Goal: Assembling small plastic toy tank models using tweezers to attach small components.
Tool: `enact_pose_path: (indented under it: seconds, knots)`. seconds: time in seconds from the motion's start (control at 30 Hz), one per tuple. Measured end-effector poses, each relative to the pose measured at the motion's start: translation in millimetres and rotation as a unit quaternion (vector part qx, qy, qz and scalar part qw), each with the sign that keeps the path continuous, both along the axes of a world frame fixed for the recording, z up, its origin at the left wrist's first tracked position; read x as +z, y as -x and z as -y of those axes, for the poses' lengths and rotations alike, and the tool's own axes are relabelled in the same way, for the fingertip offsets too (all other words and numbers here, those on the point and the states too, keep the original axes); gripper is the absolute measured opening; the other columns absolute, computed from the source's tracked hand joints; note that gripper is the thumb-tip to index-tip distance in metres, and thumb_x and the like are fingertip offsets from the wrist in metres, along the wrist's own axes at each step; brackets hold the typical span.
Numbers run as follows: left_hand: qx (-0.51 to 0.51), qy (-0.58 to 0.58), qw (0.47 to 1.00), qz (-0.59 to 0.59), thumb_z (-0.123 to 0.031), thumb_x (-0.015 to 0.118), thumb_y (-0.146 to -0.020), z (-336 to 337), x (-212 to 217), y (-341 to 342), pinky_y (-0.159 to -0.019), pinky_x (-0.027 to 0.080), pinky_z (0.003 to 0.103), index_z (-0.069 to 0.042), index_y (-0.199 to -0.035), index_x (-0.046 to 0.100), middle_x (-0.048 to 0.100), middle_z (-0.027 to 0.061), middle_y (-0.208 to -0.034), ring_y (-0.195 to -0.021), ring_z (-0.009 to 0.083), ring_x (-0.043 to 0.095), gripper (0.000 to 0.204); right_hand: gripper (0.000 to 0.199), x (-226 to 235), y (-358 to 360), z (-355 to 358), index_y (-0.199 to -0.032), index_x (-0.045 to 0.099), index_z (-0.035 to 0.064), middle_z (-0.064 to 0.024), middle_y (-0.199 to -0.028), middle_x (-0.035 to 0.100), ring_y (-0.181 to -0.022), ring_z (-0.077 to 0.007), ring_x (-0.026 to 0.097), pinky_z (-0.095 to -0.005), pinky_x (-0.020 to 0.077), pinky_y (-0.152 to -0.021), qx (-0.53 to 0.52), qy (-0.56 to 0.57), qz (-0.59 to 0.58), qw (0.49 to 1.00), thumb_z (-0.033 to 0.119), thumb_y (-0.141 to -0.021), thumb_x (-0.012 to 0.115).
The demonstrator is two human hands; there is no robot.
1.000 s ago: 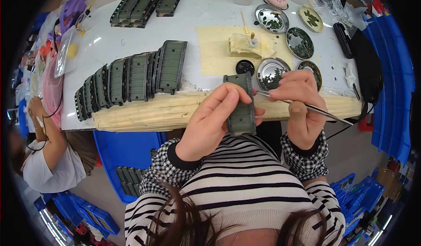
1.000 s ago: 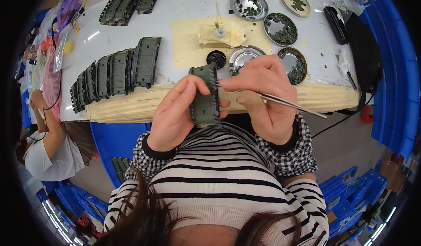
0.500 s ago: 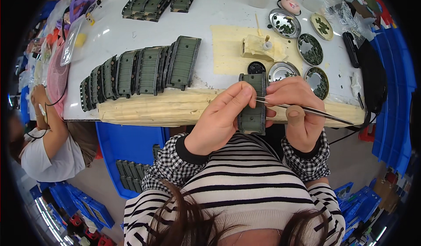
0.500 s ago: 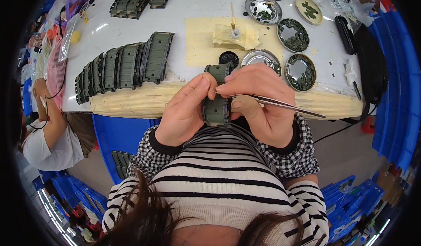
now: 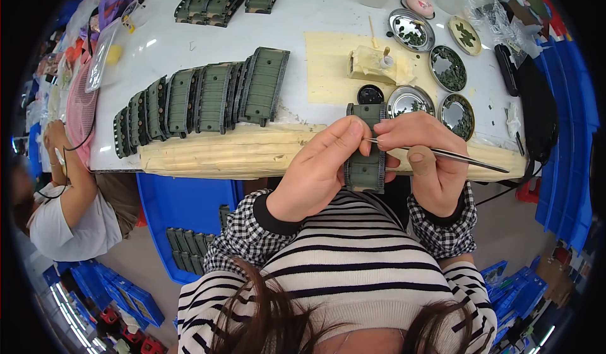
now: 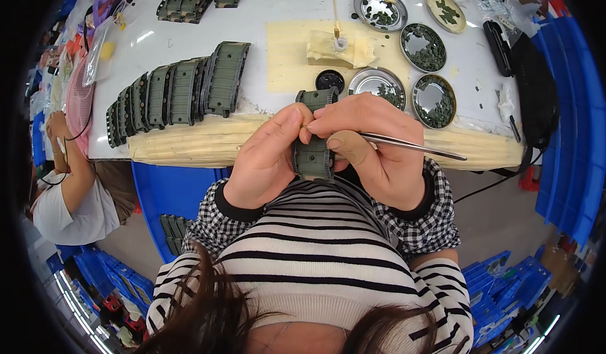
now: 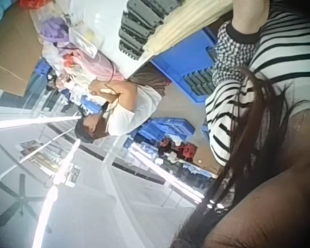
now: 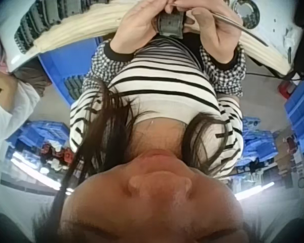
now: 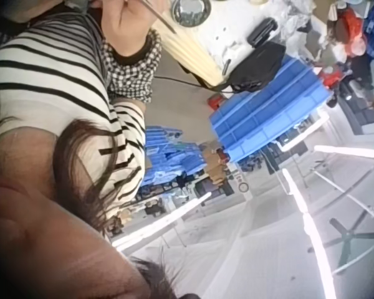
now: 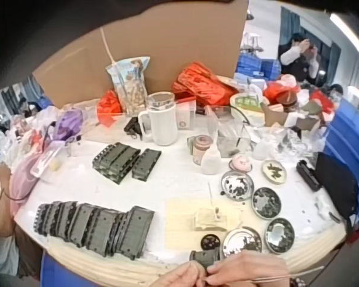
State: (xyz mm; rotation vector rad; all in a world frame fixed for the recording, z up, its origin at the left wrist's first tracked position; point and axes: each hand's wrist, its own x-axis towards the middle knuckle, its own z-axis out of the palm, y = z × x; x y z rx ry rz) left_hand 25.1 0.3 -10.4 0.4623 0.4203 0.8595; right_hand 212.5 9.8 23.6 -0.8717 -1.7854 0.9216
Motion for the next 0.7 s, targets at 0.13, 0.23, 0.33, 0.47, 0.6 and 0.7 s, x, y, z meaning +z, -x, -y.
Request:
enact_pose_path:
  seconds: [0.13, 0.23, 0.33, 0.47, 0.6, 0.7]
  knots:
    - [0.002, 0.006, 1.0, -0.003, -0.033, 0.035, -0.108, 0.6, 0.3, -0.1, -0.085, 0.056, 0.034, -0.004, -0.093, 0.047, 0.06, 0.0109, -0.101, -0.094, 0.0218, 0.067, 0.033, 0.016, -0.3, 0.2, -0.9, -0.098, 0.069, -0.0023, -0.0116, -0.09, 0.071, -0.085, -0.0246, 0.065, -0.0323, 0.0513, -0.08, 0.001, -0.011, 0.007, 1.0, 0.012, -0.092, 0.064]
    - [0.003, 0.011, 1.0, -0.005, -0.032, 0.036, -0.108, 0.4, 1.8, 0.6, -0.085, 0.056, 0.034, -0.005, -0.093, 0.047, 0.06, 0.0111, -0.101, -0.094, 0.022, 0.067, 0.033, 0.016, -0.3, 1.6, -0.5, -0.098, 0.07, -0.0021, -0.0114, -0.09, 0.071, -0.086, -0.0255, 0.066, -0.0337, 0.0522, -0.081, -0.003, -0.014, 0.01, 1.0, 0.012, -0.091, 0.065]
    - [0.004, 0.016, 1.0, -0.003, -0.032, 0.036, -0.108, 0.2, 2.6, 1.1, -0.086, 0.056, 0.035, -0.005, -0.093, 0.047, 0.06, 0.0112, -0.101, -0.094, 0.0223, 0.067, 0.033, 0.016, -0.6, 2.4, -0.7, -0.097, 0.07, -0.002, -0.0113, -0.09, 0.071, -0.087, -0.0262, 0.067, -0.0352, 0.0531, -0.083, -0.004, -0.014, 0.008, 1.0, 0.012, -0.091, 0.065]
    - [0.006, 0.023, 1.0, 0.004, -0.032, 0.036, -0.108, 0.0, 1.5, 0.2, -0.086, 0.057, 0.036, -0.005, -0.094, 0.047, 0.061, 0.0117, -0.101, -0.094, 0.0226, 0.067, 0.033, 0.017, -1.4, 2.2, -1.0, -0.097, 0.07, -0.002, -0.011, -0.091, 0.071, -0.087, -0.0263, 0.067, -0.0362, 0.0535, -0.085, -0.005, -0.014, 0.008, 1.0, 0.013, -0.091, 0.065]
    - [0.003, 0.015, 1.0, 0.005, -0.032, 0.036, -0.108, -0.9, 1.4, 0.5, -0.084, 0.056, 0.035, -0.005, -0.094, 0.047, 0.061, 0.0122, -0.101, -0.092, 0.0227, 0.067, 0.033, 0.017, -2.7, 2.1, -0.8, -0.098, 0.07, -0.0019, -0.011, -0.092, 0.071, -0.087, -0.0261, 0.067, -0.0367, 0.0534, -0.087, -0.003, -0.01, 0.002, 1.0, 0.013, -0.091, 0.065]
    - [0.005, 0.016, 1.0, 0.007, -0.032, 0.036, -0.108, -0.6, 2.1, 0.1, -0.084, 0.056, 0.034, -0.005, -0.094, 0.047, 0.062, 0.0122, -0.101, -0.092, 0.0226, 0.067, 0.033, 0.017, -2.2, 2.0, -0.8, -0.098, 0.07, -0.0018, -0.0109, -0.092, 0.071, -0.087, -0.0259, 0.067, -0.037, 0.0533, -0.088, -0.005, -0.012, 0.008, 1.0, 0.013, -0.091, 0.065]
